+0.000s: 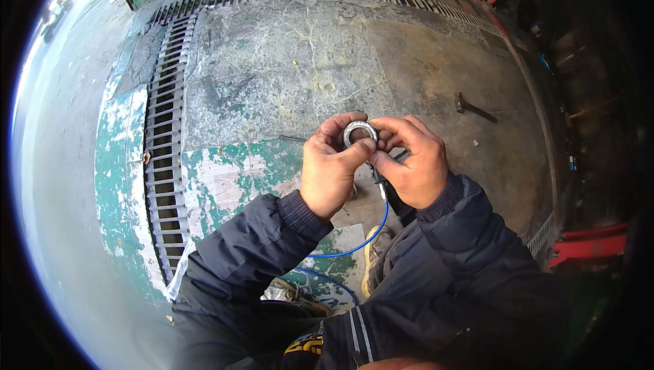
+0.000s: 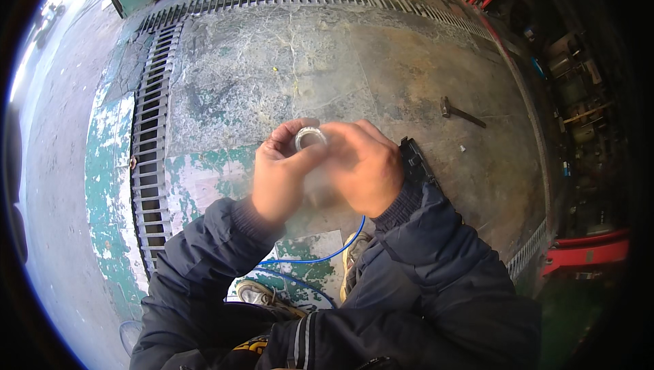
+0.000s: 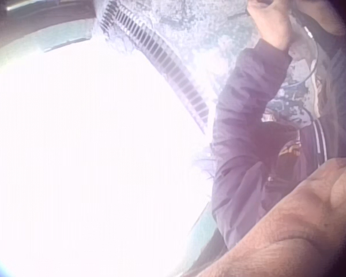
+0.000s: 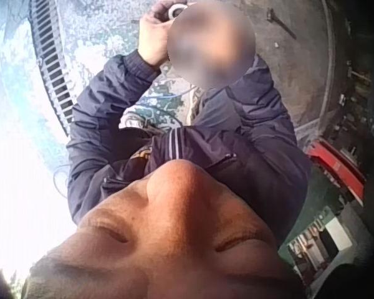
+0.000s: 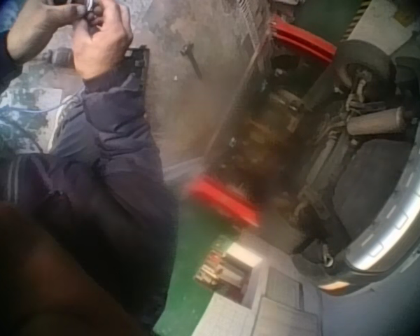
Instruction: The person uses a pneumatic impact wrench to remove a bearing from a metal axle shaft. After the bearing is removed, the person inspects it by hand and then walks across the workshop floor.
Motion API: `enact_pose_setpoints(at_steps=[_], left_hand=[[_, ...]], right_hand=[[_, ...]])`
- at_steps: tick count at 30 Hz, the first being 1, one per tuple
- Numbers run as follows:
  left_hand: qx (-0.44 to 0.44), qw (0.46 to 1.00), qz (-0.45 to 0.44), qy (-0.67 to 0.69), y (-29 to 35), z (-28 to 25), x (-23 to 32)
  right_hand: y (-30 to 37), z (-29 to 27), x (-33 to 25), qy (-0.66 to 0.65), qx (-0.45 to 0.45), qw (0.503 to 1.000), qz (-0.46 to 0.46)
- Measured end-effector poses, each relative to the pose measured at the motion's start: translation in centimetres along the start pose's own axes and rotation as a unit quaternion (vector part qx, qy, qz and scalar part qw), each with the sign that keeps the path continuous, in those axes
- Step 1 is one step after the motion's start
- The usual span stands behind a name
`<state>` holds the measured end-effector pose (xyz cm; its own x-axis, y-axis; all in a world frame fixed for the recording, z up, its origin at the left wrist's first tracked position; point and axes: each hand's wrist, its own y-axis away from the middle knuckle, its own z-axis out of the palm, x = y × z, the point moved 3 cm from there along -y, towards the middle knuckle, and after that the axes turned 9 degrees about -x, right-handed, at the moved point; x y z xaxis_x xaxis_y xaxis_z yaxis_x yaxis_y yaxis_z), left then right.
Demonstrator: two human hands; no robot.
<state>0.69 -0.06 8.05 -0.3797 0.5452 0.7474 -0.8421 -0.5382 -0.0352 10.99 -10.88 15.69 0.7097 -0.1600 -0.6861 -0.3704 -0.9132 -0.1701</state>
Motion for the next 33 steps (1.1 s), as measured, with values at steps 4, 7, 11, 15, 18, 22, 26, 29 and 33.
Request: enact_pose_setpoints(at_steps=[4,7,11,15,18,22,26,29,33], left_hand=[[-0.055,0.998,-0.036,0.018,0.1,-0.9,0.1],[-0.092,0.993,-0.039,0.065,0.4,-1.2,0.1],[-0.104,0.992,-0.041,0.062,0.5,-1.6,-0.1],[-0.098,0.994,-0.037,0.033,0.5,-1.8,-0.4],[-0.095,0.994,-0.041,0.041,0.4,-1.8,-0.6],[-0.092,0.993,-0.052,0.051,0.4,-1.8,-0.7],[-0.093,0.994,-0.039,0.034,0.6,-1.8,-0.8],[-0.088,0.995,-0.034,0.011,0.6,-1.7,-0.9],[-0.077,0.995,-0.054,0.022,0.7,-1.7,-1.1]], right_hand=[[-0.2,0.0,0.8,-0.015,-0.004,1.000,0.005],[-0.2,0.0,1.1,-0.027,-0.016,0.999,0.013],[-0.2,0.1,1.3,-0.032,-0.034,0.999,0.028],[-0.3,0.3,1.6,-0.046,-0.037,0.998,0.030],[-0.3,0.3,1.8,-0.055,-0.039,0.997,0.032],[-0.3,0.4,2.0,-0.056,-0.011,0.998,0.030],[-0.3,0.4,2.2,-0.063,-0.025,0.997,0.038],[-0.2,0.5,2.5,-0.099,-0.031,0.993,0.052],[0.1,0.9,3.4,-0.182,-0.048,0.976,0.105]])
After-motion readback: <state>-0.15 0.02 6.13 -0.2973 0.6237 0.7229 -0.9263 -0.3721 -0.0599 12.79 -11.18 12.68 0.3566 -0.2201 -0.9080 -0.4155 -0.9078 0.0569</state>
